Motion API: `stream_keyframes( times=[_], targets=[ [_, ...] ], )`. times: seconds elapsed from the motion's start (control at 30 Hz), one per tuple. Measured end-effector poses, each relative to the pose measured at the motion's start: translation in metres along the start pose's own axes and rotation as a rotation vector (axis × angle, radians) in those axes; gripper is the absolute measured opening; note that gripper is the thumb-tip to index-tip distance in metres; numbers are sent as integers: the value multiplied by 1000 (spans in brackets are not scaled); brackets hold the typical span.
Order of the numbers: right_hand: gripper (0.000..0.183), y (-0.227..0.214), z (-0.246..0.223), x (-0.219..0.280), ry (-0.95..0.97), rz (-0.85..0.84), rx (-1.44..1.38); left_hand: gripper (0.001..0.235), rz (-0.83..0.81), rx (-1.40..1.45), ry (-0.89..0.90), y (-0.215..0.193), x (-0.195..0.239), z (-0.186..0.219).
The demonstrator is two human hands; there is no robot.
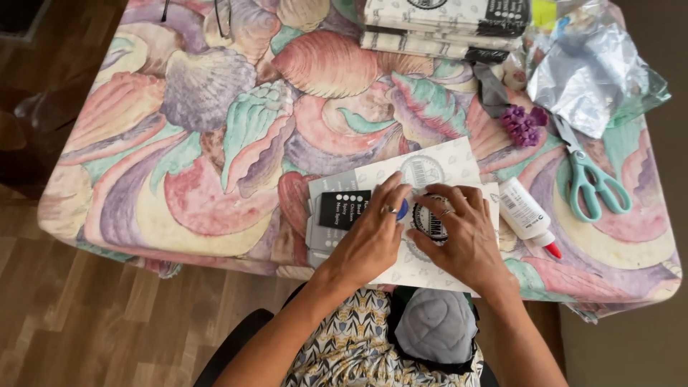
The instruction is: Folding and pressing paper food sleeves or bags on a table to create sharp creases.
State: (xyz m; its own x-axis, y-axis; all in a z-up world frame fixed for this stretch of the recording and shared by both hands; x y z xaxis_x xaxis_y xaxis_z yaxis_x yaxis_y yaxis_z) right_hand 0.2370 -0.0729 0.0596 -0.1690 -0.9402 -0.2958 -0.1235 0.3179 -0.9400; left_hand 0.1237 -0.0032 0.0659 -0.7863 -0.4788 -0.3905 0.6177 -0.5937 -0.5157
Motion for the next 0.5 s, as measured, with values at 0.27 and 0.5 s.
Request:
stream_keyframes(
  times=[0.27, 0.5],
  targets=[
    [36, -12, -38, -16, -120, 147, -300, 23, 39, -455, 37, -23, 67, -44],
    [32, 4, -15, -17, -217, 207, -356, 31, -33, -521, 95, -26, 78, -55]
  ],
)
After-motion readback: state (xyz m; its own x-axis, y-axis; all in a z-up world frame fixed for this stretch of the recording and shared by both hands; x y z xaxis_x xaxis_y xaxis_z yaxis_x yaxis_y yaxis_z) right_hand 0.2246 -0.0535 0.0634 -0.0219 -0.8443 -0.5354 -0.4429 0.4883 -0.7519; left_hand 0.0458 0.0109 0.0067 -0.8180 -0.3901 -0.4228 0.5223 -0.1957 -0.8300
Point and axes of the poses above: each hand's wrist, its own x-axis away from the middle knuckle, its own y-axis out of the palm, z = x × y, the point moved 8 cm from there along -x, towards the middle knuckle, and after that the axes turned 6 degrees about x, right-handed, at the moved point
